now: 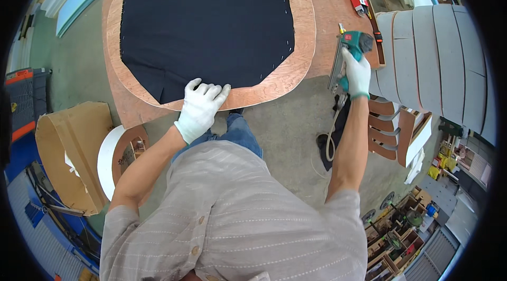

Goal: Staple a piece of black fabric to a circular wooden board using a pneumatic stapler.

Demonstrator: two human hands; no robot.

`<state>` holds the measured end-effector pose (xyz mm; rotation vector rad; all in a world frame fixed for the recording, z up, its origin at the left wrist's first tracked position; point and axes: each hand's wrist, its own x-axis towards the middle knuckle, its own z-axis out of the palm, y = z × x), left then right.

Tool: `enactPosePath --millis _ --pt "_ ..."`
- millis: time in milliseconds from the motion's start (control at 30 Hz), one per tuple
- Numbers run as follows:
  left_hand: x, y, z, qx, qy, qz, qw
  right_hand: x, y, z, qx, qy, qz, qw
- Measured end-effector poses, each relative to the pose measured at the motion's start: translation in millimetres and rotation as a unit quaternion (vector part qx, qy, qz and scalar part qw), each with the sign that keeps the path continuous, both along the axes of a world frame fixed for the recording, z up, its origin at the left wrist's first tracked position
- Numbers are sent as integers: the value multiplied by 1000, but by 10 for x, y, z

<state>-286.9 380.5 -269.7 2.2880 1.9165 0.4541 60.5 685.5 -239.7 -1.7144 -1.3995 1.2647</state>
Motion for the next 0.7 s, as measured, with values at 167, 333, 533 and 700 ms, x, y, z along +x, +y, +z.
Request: enactPosePath --millis 167,333,533,700 --pt "30 -17 -18 10 -7 0 1000 -823 -1360 1085 -40 12 89 995" --pt "17 10 -66 29 -21 -7 999 -1182 -1808 847 -59 -175 240 953" --pt "8 -13 -81 34 -38 -12 999 -1309 -1895 653 -8 -278 274 921" --pt "-65 -130 -147 35 -72 -24 997 -1443 -1923 772 -12 -304 307 902"
